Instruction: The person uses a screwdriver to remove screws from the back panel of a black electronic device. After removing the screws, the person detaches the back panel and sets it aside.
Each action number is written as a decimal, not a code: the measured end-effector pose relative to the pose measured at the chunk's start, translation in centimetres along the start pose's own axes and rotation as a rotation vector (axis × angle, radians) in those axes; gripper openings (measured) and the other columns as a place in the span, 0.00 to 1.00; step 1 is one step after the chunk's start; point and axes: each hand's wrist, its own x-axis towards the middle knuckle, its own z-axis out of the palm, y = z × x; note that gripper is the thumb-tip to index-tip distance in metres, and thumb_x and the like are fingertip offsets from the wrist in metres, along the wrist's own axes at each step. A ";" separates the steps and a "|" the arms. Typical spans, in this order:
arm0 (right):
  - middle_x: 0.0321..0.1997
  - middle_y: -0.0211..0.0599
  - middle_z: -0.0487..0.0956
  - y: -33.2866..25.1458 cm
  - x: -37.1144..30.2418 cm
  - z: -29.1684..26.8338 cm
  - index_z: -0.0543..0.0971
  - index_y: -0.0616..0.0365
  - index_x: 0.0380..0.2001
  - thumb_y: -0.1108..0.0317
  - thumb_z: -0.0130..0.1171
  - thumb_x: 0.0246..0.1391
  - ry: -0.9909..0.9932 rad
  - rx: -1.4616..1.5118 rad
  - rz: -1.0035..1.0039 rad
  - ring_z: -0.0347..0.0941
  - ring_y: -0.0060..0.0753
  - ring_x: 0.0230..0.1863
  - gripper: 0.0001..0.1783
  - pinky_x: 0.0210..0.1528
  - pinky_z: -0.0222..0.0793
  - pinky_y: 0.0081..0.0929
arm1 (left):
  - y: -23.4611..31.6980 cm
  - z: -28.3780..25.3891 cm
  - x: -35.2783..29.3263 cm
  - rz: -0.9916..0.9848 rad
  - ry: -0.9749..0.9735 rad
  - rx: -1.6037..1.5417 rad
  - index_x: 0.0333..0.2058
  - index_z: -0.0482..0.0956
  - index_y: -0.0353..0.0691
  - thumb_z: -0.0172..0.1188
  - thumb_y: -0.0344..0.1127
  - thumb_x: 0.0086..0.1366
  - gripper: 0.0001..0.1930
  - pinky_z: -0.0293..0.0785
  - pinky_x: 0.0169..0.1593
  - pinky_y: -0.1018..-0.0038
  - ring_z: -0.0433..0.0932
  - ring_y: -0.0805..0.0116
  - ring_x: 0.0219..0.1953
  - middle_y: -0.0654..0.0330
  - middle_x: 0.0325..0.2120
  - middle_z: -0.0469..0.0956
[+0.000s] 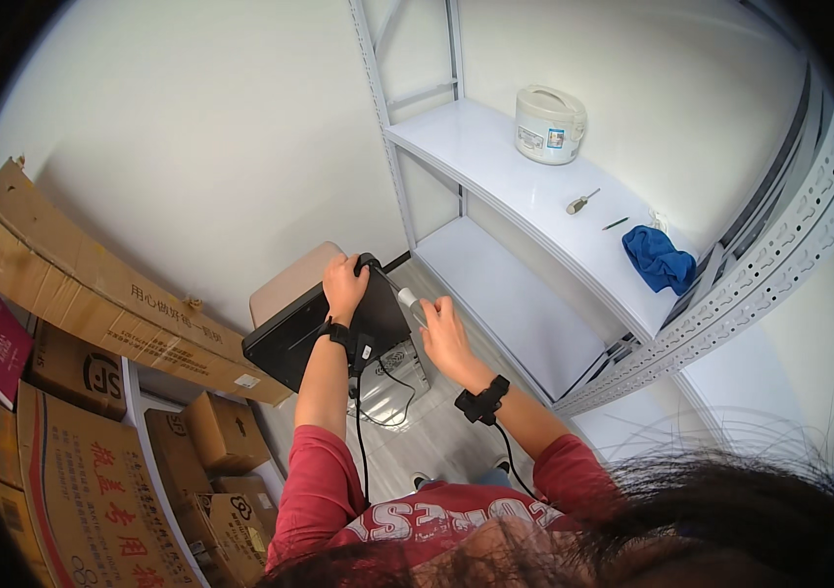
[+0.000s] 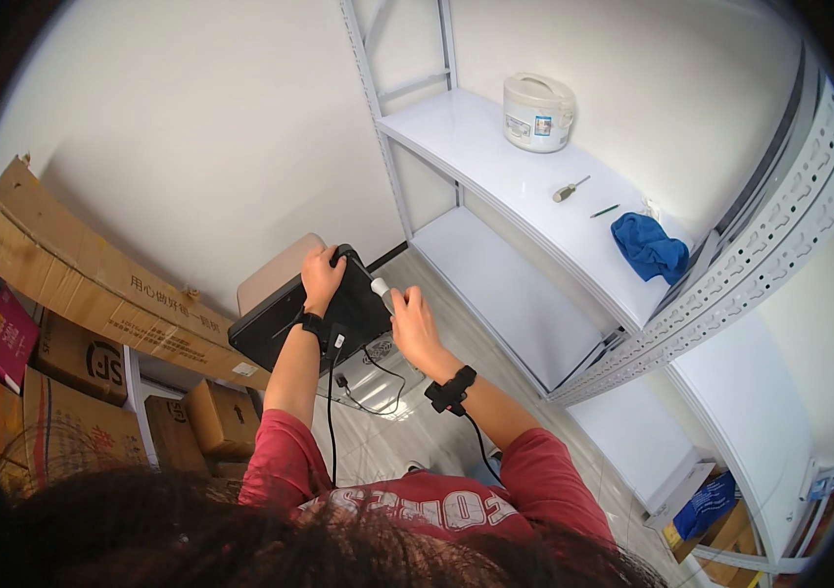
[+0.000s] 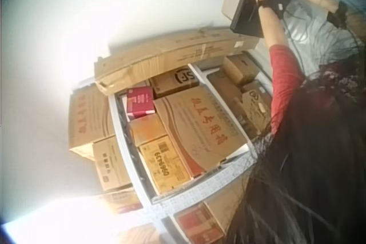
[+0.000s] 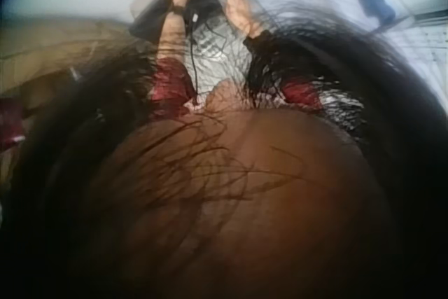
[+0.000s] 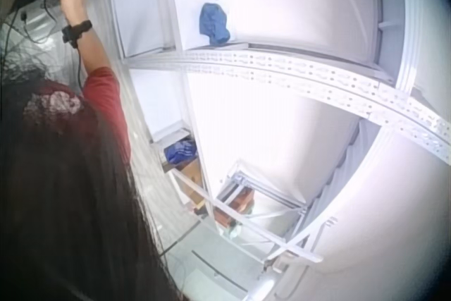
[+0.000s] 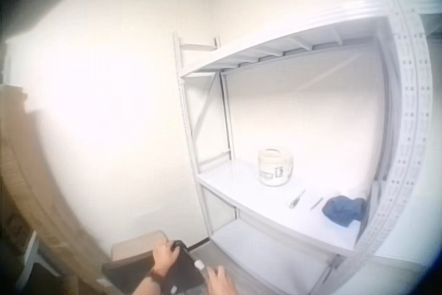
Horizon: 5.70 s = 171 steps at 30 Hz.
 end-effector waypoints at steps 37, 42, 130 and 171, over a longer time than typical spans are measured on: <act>0.36 0.48 0.77 0.6 2.6 -1.3 0.72 0.60 0.46 0.62 0.61 0.47 0.008 0.086 -0.027 0.75 0.53 0.31 0.23 0.32 0.71 0.42 | -0.7 0.3 0.3 -0.003 -0.002 0.022 0.32 0.80 0.36 0.64 0.36 0.47 0.13 0.69 0.36 0.61 0.73 0.52 0.31 0.52 0.23 0.72; 0.34 0.51 0.78 0.3 2.7 -1.4 0.73 0.60 0.45 0.60 0.61 0.47 -0.021 0.116 0.066 0.75 0.55 0.32 0.22 0.33 0.71 0.43 | 0.0 0.2 0.3 -0.001 0.005 -0.003 0.31 0.81 0.35 0.64 0.36 0.46 0.13 0.70 0.36 0.61 0.73 0.52 0.31 0.52 0.22 0.72; 0.44 0.38 0.70 -0.9 2.1 -3.2 0.75 0.55 0.43 0.77 0.59 0.42 0.091 0.134 -0.093 0.71 0.47 0.40 0.20 0.39 0.69 0.39 | -0.1 -0.4 -0.1 0.014 0.005 0.018 0.32 0.80 0.36 0.63 0.36 0.47 0.13 0.69 0.38 0.62 0.72 0.53 0.33 0.54 0.24 0.71; 0.45 0.42 0.70 -0.6 3.5 -1.7 0.73 0.56 0.44 0.72 0.59 0.47 0.088 0.152 -0.144 0.74 0.52 0.32 0.17 0.33 0.71 0.42 | -1.3 0.3 0.9 -0.059 -0.094 -0.029 0.34 0.80 0.37 0.63 0.37 0.49 0.14 0.69 0.38 0.60 0.72 0.50 0.34 0.51 0.25 0.73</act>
